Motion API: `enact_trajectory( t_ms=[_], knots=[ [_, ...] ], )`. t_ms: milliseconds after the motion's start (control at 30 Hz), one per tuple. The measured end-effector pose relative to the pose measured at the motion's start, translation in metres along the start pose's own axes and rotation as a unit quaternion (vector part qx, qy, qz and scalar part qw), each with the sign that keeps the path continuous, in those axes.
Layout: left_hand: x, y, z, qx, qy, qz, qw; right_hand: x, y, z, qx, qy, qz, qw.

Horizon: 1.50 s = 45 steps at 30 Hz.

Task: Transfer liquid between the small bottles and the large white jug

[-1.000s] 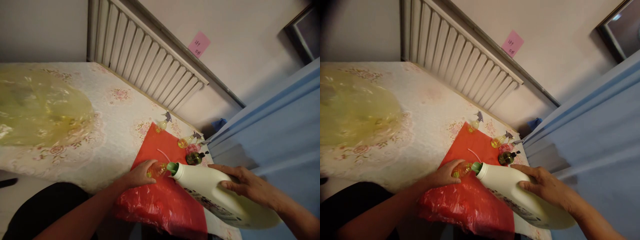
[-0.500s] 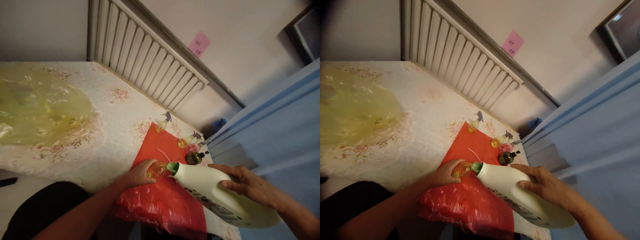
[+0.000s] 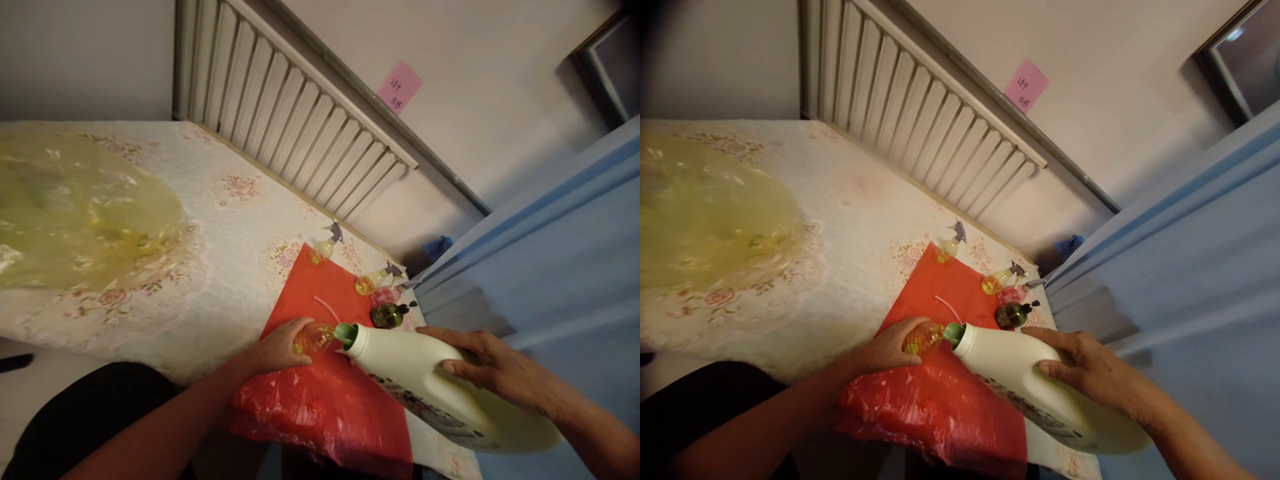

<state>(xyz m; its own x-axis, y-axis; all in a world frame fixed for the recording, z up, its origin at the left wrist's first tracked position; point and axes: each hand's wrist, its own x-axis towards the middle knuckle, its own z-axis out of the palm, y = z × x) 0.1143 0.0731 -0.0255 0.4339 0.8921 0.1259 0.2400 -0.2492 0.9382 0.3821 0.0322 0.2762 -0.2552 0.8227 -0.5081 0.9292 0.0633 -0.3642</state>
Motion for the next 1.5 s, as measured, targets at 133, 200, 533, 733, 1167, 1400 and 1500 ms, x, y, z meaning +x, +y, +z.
enact_trajectory(
  t_ms=[133,200,533,733,1167,1400,1500],
  knots=[
    [0.0,0.001,0.0,-0.001,-0.001,0.003,1.0,0.0,-0.004,0.0,-0.009,0.003,0.008,1.0],
    [-0.001,0.002,-0.001,-0.001,0.0,0.006,1.0,-0.001,-0.007,0.0,-0.002,-0.001,0.009,1.0],
    [-0.002,0.006,-0.003,0.0,0.001,-0.001,1.0,-0.002,-0.006,0.0,0.007,0.001,0.008,1.0],
    [-0.002,0.006,-0.002,0.002,0.007,-0.01,1.0,-0.003,-0.005,-0.002,0.001,0.003,0.01,1.0],
    [-0.001,0.003,-0.001,0.002,0.004,-0.004,1.0,-0.001,0.0,-0.001,-0.015,0.008,0.011,1.0],
    [-0.002,0.004,-0.002,0.005,0.006,-0.002,1.0,-0.003,-0.009,-0.002,0.01,0.001,0.014,1.0],
    [-0.002,0.004,-0.001,0.005,0.005,-0.003,1.0,-0.003,-0.011,-0.002,-0.001,0.004,0.015,1.0]
  ],
)
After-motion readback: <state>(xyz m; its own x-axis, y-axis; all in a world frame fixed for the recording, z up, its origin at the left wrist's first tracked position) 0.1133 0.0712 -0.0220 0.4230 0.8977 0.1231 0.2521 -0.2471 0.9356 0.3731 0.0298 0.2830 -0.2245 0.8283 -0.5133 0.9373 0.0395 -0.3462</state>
